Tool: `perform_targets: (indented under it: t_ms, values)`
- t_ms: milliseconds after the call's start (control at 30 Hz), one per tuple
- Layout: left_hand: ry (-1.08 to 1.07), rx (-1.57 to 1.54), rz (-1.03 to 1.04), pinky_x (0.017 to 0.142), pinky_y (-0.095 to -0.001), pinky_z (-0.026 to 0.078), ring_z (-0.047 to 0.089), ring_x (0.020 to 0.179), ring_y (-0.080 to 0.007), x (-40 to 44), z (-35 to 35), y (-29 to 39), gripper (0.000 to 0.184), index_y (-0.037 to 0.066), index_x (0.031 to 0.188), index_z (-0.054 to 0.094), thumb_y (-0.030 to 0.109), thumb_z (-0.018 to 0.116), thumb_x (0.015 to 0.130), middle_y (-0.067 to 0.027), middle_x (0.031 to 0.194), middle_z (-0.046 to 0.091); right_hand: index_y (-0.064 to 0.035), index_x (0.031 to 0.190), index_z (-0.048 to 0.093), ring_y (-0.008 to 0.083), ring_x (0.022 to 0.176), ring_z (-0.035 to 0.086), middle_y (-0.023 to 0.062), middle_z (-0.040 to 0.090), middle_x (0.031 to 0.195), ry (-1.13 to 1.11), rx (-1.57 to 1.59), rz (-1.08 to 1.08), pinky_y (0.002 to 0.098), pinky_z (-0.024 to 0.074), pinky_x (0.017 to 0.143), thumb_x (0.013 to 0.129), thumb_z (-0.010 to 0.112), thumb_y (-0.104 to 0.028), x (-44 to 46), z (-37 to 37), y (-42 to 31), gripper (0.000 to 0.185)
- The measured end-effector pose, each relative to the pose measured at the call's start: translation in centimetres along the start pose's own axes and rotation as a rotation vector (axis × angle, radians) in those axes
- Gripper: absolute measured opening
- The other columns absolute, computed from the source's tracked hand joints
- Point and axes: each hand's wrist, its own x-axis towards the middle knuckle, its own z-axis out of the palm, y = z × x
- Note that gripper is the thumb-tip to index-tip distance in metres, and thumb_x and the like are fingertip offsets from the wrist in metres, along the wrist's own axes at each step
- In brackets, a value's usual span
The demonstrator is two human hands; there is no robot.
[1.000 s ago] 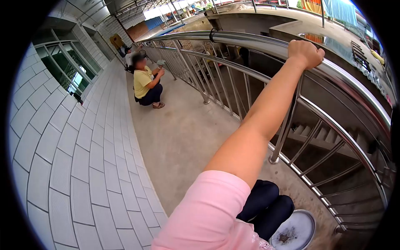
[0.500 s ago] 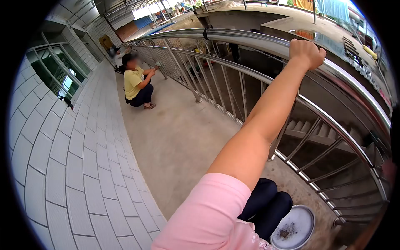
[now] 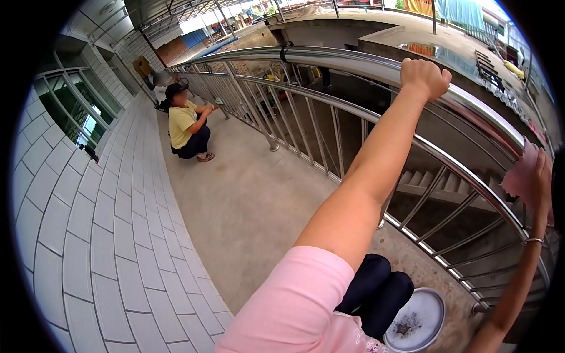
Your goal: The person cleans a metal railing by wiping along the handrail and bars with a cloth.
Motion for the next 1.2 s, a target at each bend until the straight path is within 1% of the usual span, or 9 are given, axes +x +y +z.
perform_targets:
  t_ms: [133, 167, 400, 633, 733, 933, 1067, 1100, 1200]
  values:
    - [-0.004, -0.01, 0.008, 0.081, -0.0411, 0.045, 0.066, 0.081, -0.0295, -0.1, -0.2, 0.1, 0.052, 0.008, 0.076, 0.074, 0.038, 0.033, 0.087, -0.0131, 0.085, 0.071, -0.0073, 0.123, 0.055, 0.0278, 0.096, 0.065, 0.0119, 0.064, 0.113, 0.169, -0.216, -0.126, 0.0389, 0.052, 0.075, 0.094, 0.047, -0.012, 1.7, 2.1, -0.4, 0.03]
    - [0.0, -0.004, 0.008, 0.082, -0.0411, 0.046, 0.066, 0.081, -0.0303, -0.1, -0.3, 0.1, 0.052, 0.008, 0.077, 0.074, 0.039, 0.033, 0.087, -0.0133, 0.085, 0.071, -0.0091, 0.128, 0.052, 0.0268, 0.102, 0.063, 0.0093, 0.062, 0.122, 0.006, -0.216, -0.033, 0.039, 0.0505, 0.081, 0.097, 0.043, -0.014, 2.3, 1.3, -2.3, 0.033]
    - [0.008, -0.035, 0.002, 0.083, -0.0446, 0.049, 0.066, 0.092, -0.035, -0.1, -0.7, 0.1, 0.049, 0.011, 0.088, 0.075, 0.041, 0.035, 0.085, -0.0168, 0.094, 0.07, -0.0138, 0.106, 0.061, 0.024, 0.091, 0.062, 0.003, 0.063, 0.094, 0.229, 0.247, 0.099, 0.0385, 0.0463, 0.079, 0.096, 0.048, -0.039, 5.7, -6.6, -12.4, 0.03]
    - [-0.057, 0.02, 0.048, 0.083, -0.0437, 0.049, 0.066, 0.092, -0.0368, -0.4, -1.5, 0.3, 0.051, 0.014, 0.086, 0.075, 0.042, 0.032, 0.086, -0.0178, 0.093, 0.07, -0.0115, 0.126, 0.055, 0.0255, 0.105, 0.059, 0.0055, 0.061, 0.115, 0.299, 0.307, -0.194, 0.0393, 0.0462, 0.09, 0.079, 0.066, -0.04, 3.7, -6.5, -8.6, 0.057]
    - [-0.09, -0.033, 0.016, 0.072, -0.0413, 0.048, 0.064, 0.077, -0.0341, -0.6, -1.9, 0.3, 0.048, 0.016, 0.069, 0.07, 0.042, 0.033, 0.084, -0.0127, 0.079, 0.069, -0.0127, 0.131, 0.053, 0.0285, 0.108, 0.058, 0.0064, 0.06, 0.12, 0.218, 0.321, -0.189, 0.0404, 0.0461, 0.092, 0.075, 0.072, -0.037, 2.2, -6.6, -6.1, 0.065]
    - [-0.107, -0.057, 0.016, 0.074, -0.0412, 0.048, 0.065, 0.08, -0.0335, -0.4, -2.0, 0.5, 0.05, 0.017, 0.071, 0.071, 0.042, 0.032, 0.086, -0.0123, 0.079, 0.069, -0.0169, 0.127, 0.054, 0.0317, 0.108, 0.058, 0.0067, 0.061, 0.118, 0.128, 0.277, -0.049, 0.0419, 0.0462, 0.093, 0.065, 0.079, -0.035, -1.8, -7.4, -0.2, 0.07]
    - [0.0, 0.042, 0.046, 0.087, -0.0449, 0.045, 0.066, 0.091, -0.0329, -0.9, -0.7, 0.5, 0.057, 0.014, 0.08, 0.074, 0.042, 0.027, 0.094, -0.0115, 0.089, 0.072, -0.0103, 0.121, 0.057, 0.0364, 0.104, 0.058, 0.0132, 0.062, 0.115, 0.016, 0.386, 0.048, 0.0437, 0.046, 0.087, 0.074, 0.066, -0.034, -2.8, -7.1, 2.7, 0.054]
    - [-0.167, -0.087, 0.05, 0.086, -0.0439, 0.045, 0.067, 0.09, -0.0326, -0.7, -2.7, 0.6, 0.056, 0.013, 0.082, 0.075, 0.042, 0.028, 0.093, -0.0119, 0.089, 0.072, -0.0097, 0.115, 0.06, 0.037, 0.102, 0.059, 0.0138, 0.063, 0.112, -0.022, 0.377, 0.05, 0.044, 0.0464, 0.085, 0.083, 0.057, -0.035, -2.0, -8.6, 2.8, 0.041]
    - [0.058, -0.085, 0.133, 0.076, -0.0449, 0.048, 0.066, 0.077, -0.0337, -0.1, 1.0, -0.1, 0.05, 0.013, 0.074, 0.073, 0.042, 0.035, 0.089, -0.0121, 0.078, 0.069, -0.0062, 0.106, 0.062, 0.0383, 0.094, 0.059, 0.015, 0.064, 0.1, -0.016, 0.37, 0.167, 0.0443, 0.0461, 0.081, 0.094, 0.046, -0.028, -2.7, -5.8, 3.4, 0.029]
